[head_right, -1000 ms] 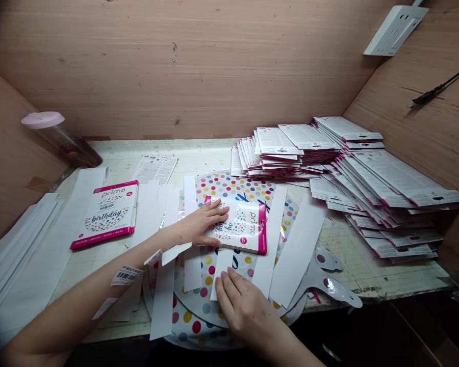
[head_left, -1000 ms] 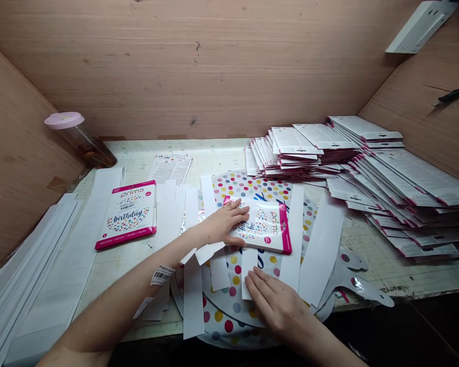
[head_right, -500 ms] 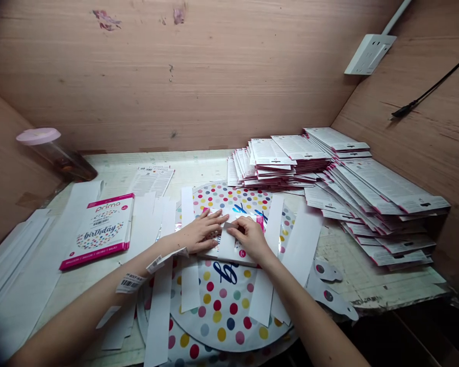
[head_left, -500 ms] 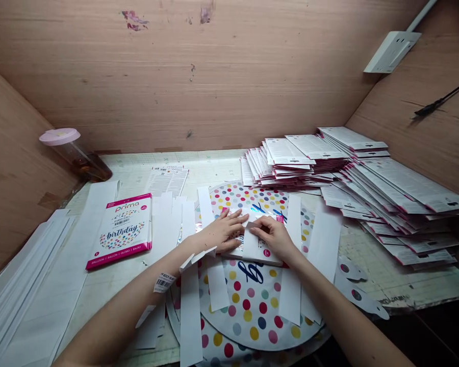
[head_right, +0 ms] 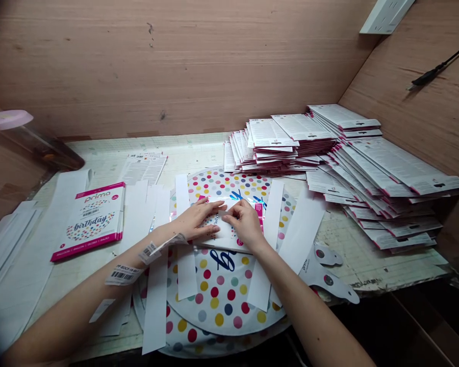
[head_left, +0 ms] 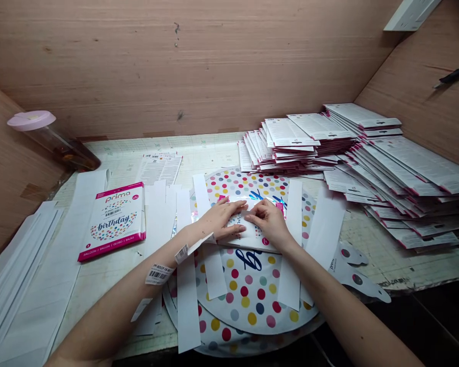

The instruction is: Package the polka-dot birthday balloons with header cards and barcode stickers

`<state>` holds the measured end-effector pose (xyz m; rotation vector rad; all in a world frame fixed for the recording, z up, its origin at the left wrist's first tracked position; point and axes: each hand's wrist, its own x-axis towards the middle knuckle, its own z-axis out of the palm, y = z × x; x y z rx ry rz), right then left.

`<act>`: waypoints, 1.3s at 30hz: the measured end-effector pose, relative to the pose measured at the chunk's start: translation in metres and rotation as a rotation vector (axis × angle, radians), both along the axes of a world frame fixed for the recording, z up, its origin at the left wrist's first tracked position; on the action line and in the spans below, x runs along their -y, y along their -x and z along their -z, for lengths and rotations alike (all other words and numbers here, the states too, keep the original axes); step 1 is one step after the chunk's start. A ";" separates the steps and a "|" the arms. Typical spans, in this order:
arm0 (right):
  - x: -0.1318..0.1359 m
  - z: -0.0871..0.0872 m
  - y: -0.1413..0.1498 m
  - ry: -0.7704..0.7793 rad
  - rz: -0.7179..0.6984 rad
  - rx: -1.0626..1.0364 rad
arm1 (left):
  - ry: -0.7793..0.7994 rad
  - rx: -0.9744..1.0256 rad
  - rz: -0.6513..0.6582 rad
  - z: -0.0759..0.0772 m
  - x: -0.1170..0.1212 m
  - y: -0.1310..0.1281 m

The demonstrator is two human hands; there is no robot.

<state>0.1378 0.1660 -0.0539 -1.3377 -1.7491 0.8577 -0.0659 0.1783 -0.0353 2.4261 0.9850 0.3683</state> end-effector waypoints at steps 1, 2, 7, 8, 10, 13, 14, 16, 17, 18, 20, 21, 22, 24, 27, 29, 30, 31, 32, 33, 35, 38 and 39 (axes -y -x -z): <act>-0.001 0.001 0.001 -0.006 0.011 0.007 | -0.003 0.006 -0.030 0.001 -0.001 -0.002; -0.002 0.002 0.001 -0.013 0.024 0.016 | -0.005 0.012 -0.059 0.002 -0.001 -0.004; 0.001 -0.017 0.010 -0.127 0.104 0.041 | 0.002 0.039 -0.137 0.004 -0.001 -0.009; 0.004 -0.026 0.013 -0.174 0.057 0.040 | -0.005 0.037 -0.139 0.004 -0.001 -0.010; 0.014 -0.044 0.021 -0.289 -0.155 0.036 | -0.020 0.025 -0.139 0.004 0.000 -0.011; 0.033 -0.060 0.033 -0.481 -0.412 0.050 | -0.023 0.012 -0.135 0.005 0.001 -0.012; 0.040 -0.061 0.036 -0.545 -0.406 0.056 | -0.018 0.017 -0.134 0.006 0.001 -0.012; 0.055 -0.056 0.040 -0.662 -0.359 0.079 | 0.000 0.043 -0.130 0.006 0.001 -0.010; 0.062 -0.052 0.041 -0.710 -0.351 0.099 | 0.011 0.061 -0.127 0.006 0.001 -0.009; 0.070 -0.048 0.041 -0.749 -0.354 0.121 | 0.021 0.078 -0.124 0.005 0.001 -0.008; 0.084 -0.041 0.039 -0.786 -0.353 0.157 | 0.035 0.105 -0.126 0.004 0.003 -0.007; 0.089 -0.039 0.038 -0.782 -0.333 0.154 | 0.040 0.113 -0.128 0.004 0.003 -0.006; 0.092 -0.037 0.037 -0.764 -0.307 0.136 | 0.044 0.120 -0.130 0.003 0.004 -0.006; 0.094 -0.037 0.035 -0.707 -0.271 0.086 | 0.053 0.128 -0.131 0.002 0.004 -0.007; 0.091 -0.039 0.034 -0.690 -0.309 0.065 | 0.064 0.130 -0.126 0.002 0.004 -0.007; 0.091 -0.040 0.035 -0.696 -0.323 0.057 | 0.066 0.129 -0.127 0.002 0.003 -0.007; 0.092 -0.040 0.036 -0.686 -0.312 0.042 | 0.066 0.129 -0.130 0.002 0.003 -0.008; 0.095 -0.041 0.036 -0.664 -0.295 0.021 | 0.067 0.129 -0.133 0.002 0.003 -0.008; 0.098 -0.043 0.037 -0.637 -0.277 -0.002 | 0.067 0.129 -0.136 0.001 0.003 -0.008; 0.101 -0.045 0.038 -0.599 -0.263 -0.021 | 0.067 0.129 -0.136 0.001 0.003 -0.008; 0.109 -0.052 0.038 -0.469 -0.249 -0.038 | 0.068 0.128 -0.134 0.000 0.003 -0.008; 0.116 -0.063 0.033 -0.059 -0.243 -0.061 | 0.068 0.114 -0.128 -0.001 0.003 -0.007; 0.115 -0.067 0.029 0.112 -0.261 -0.097 | 0.067 0.108 -0.129 -0.001 0.003 -0.007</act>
